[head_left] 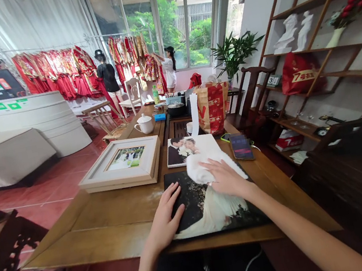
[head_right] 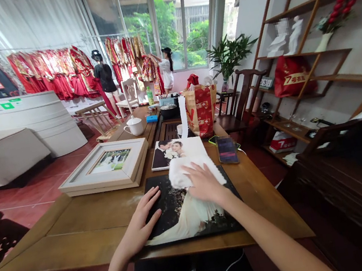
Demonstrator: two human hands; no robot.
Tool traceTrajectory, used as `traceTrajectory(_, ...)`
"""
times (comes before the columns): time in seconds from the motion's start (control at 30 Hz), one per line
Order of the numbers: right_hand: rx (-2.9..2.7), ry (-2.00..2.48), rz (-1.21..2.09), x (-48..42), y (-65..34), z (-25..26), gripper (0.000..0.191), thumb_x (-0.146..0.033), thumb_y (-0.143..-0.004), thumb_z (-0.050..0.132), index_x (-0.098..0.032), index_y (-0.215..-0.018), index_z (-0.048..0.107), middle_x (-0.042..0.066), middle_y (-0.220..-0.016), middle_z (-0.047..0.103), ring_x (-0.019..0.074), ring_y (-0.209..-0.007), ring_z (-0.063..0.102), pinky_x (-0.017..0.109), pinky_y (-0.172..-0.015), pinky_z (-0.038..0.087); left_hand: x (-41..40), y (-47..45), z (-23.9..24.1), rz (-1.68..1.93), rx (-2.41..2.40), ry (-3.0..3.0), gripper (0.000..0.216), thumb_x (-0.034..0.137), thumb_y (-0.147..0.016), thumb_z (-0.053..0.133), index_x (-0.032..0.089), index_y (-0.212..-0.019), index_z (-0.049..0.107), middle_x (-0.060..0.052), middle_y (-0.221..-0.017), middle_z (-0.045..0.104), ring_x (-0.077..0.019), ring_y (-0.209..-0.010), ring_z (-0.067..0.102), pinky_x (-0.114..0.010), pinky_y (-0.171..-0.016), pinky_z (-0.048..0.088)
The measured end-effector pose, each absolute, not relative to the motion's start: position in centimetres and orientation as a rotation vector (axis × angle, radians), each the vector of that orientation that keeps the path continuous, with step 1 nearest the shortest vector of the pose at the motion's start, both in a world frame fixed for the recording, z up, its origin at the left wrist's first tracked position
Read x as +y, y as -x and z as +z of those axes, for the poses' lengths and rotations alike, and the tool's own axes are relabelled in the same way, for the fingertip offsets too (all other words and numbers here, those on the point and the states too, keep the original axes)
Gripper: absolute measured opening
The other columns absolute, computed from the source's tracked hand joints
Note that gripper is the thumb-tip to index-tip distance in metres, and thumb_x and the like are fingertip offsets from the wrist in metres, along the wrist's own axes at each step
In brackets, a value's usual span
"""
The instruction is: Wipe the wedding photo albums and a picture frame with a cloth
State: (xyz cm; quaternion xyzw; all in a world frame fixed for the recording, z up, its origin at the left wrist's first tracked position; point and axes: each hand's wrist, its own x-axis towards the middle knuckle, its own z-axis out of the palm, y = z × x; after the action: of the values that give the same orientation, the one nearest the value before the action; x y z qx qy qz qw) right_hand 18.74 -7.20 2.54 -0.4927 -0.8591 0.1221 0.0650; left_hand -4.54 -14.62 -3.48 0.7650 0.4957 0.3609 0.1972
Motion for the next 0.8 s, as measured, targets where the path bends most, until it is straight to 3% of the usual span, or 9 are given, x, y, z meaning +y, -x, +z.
traceTrajectory(0.33, -2.643, 1.424, 0.178, -17.1, -27.0, 0.0, 0.095, -0.007, -0.058, 0.044, -0.036, -0.147, 0.026, -0.009, -0.156, 0.016, 0.0252, -0.144, 0.005, 0.057, -0.114, 0.004, -14.5, 4.2, -3.4, 0.987, 1.406, -2.147, 0.043, 0.028, -0.095, 0.044, 0.025, -0.138, 0.045, -0.007, -0.151, 0.038, -0.0237, -0.141, 0.03, -0.048, -0.116, 0.024)
traceTrajectory(0.5, -2.67, 1.403, 0.257, -21.8, -27.8, 0.0, 0.09, -0.01, -0.066, 0.046, -0.037, -0.148, 0.022, -0.008, -0.156, 0.014, 0.0264, -0.144, 0.005, 0.059, -0.114, 0.002, -14.5, 4.2, -3.3, 0.991, 1.389, -2.165, 0.043, 0.028, -0.095, 0.044, 0.027, -0.138, 0.045, -0.007, -0.15, 0.039, -0.0236, -0.141, 0.03, -0.047, -0.116, 0.024)
traceTrajectory(0.63, -2.645, 1.414, 0.364, -18.5, -27.8, 0.9, 0.089, -0.007, -0.064, 0.043, -0.038, -0.146, 0.027, -0.009, -0.155, 0.02, 0.0244, -0.144, 0.006, 0.058, -0.114, 0.005, -14.6, 4.2, -3.2, 0.983, 1.381, -2.172, 0.043, 0.028, -0.095, 0.044, 0.027, -0.138, 0.045, -0.007, -0.15, 0.039, -0.0237, -0.141, 0.03, -0.047, -0.116, 0.024)
traceTrajectory(0.8, -2.626, 1.299, 0.335, -10.3, -27.4, 1.0, 0.087, -0.006, -0.062, 0.044, -0.03, -0.145, 0.034, -0.002, -0.154, 0.026, 0.0263, -0.144, 0.01, 0.061, -0.112, 0.004, -14.7, 4.3, -3.2, 0.971, 1.397, -2.15, 0.044, 0.028, -0.095, 0.044, 0.025, -0.138, 0.045, -0.008, -0.151, 0.037, -0.0241, -0.141, 0.029, -0.048, -0.116, 0.024)
